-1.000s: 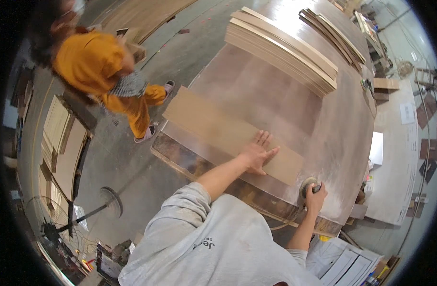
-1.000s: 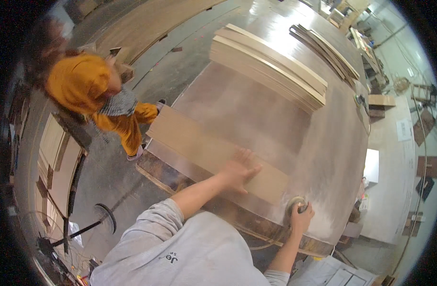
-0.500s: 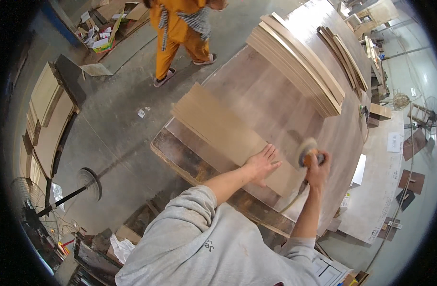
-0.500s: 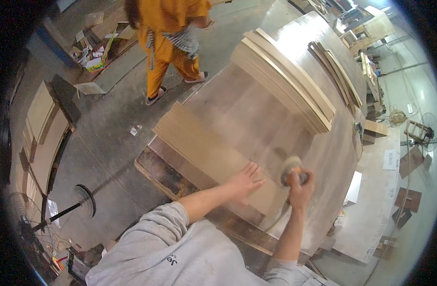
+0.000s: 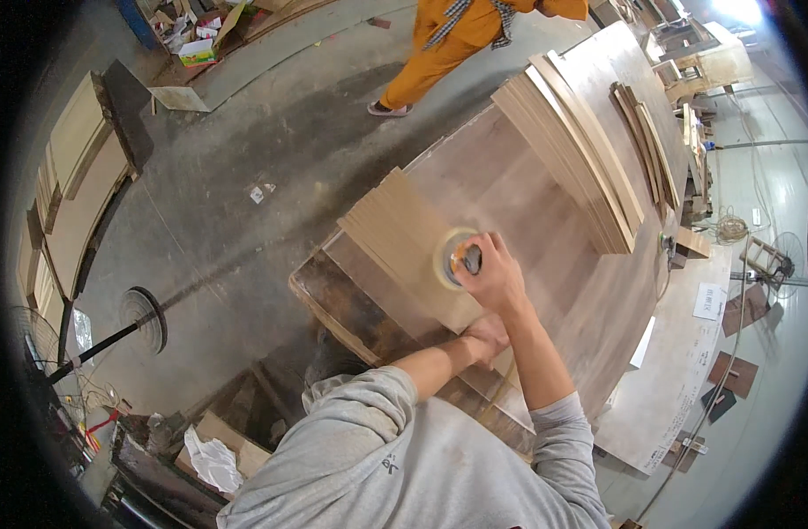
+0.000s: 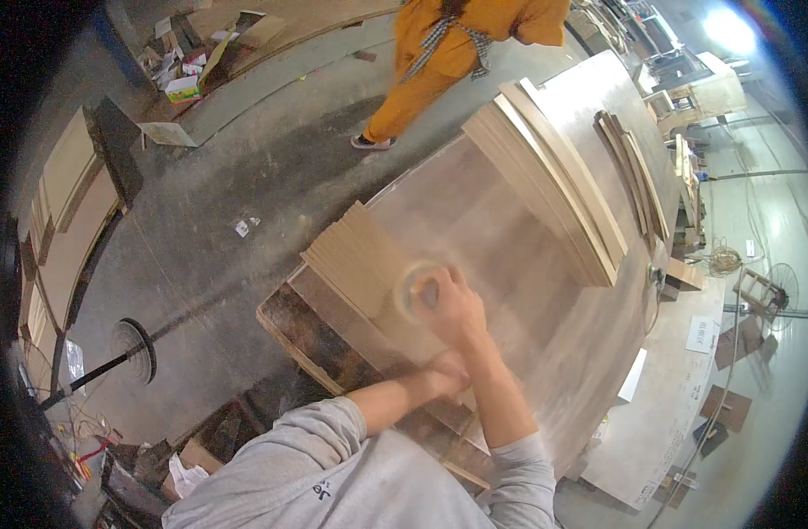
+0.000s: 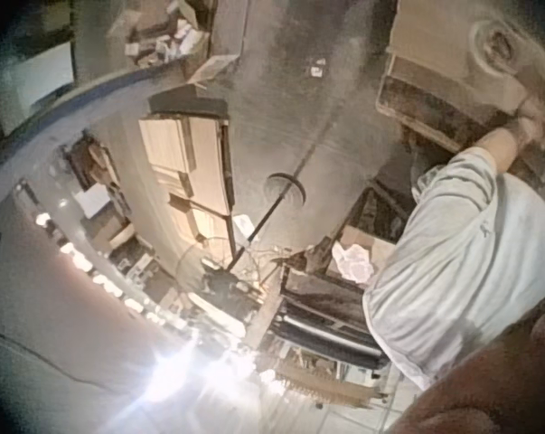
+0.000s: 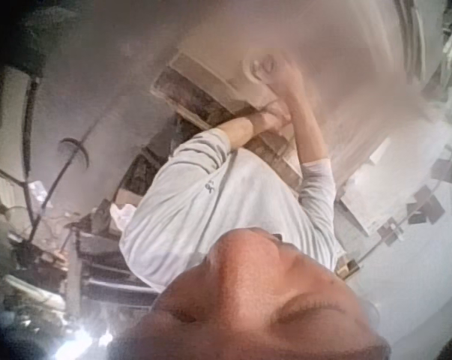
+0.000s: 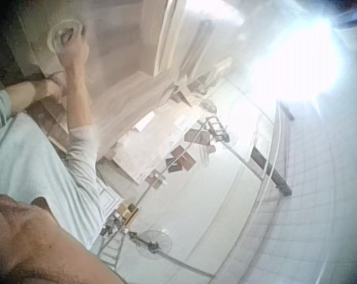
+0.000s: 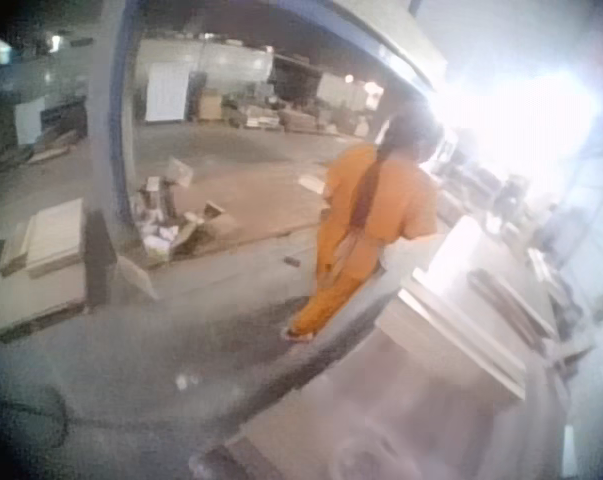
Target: Sanding wooden boards using a power sander and stacking them on a workbench.
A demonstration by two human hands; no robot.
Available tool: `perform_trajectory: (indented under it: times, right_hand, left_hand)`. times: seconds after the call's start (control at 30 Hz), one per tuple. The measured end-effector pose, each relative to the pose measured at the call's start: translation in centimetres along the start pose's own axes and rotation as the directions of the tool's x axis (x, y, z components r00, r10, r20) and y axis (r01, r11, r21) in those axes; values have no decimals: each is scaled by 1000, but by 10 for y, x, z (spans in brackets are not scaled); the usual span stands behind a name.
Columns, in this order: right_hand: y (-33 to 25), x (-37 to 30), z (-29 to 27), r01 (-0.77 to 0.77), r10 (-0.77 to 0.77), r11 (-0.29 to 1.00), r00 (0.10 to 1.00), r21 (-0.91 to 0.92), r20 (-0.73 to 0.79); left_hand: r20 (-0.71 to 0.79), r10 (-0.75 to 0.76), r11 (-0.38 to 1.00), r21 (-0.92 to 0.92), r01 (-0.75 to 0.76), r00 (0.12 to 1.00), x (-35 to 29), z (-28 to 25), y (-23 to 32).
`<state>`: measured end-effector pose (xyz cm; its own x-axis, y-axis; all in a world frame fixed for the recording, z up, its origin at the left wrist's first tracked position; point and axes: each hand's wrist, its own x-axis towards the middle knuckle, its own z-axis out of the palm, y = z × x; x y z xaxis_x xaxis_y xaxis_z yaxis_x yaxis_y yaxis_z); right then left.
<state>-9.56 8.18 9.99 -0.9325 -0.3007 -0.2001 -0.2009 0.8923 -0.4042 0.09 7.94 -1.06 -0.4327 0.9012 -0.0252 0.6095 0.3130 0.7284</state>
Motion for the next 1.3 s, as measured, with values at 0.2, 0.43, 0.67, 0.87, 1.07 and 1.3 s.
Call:
perform_trajectory:
  times: [0.2, 0.43, 0.67, 0.87, 1.07, 1.3]
  right_hand:
    - [-68, 98, 18, 126, -127, 992, 988, -19, -84]
    - [-61, 67, 11, 60, -62, 997, 997, 39, 41]
    - [5, -26, -2, -63, 63, 998, 998, -26, 22]
    - [-52, 68, 18, 86, -83, 996, 994, 39, -64]
    - [-99, 123, 27, 208, -210, 977, 976, -51, -52]
    - [16, 5, -2, 10, -11, 999, 1000, -42, -12]
  left_hand:
    - [-558, -31, 975, 166, 148, 829, 51, 83, -16]
    - [-462, -159, 986, -127, 112, 872, 61, 109, -28]
    - [-3, -127, 992, -15, 127, 992, 3, -4, 7]
    - [31, -209, 939, 286, 191, 978, 30, 28, -7]
    - [-513, -282, 915, 110, 388, 811, 126, 155, -60]
    - [-816, -7, 928, -221, -300, 578, 48, 88, -20]
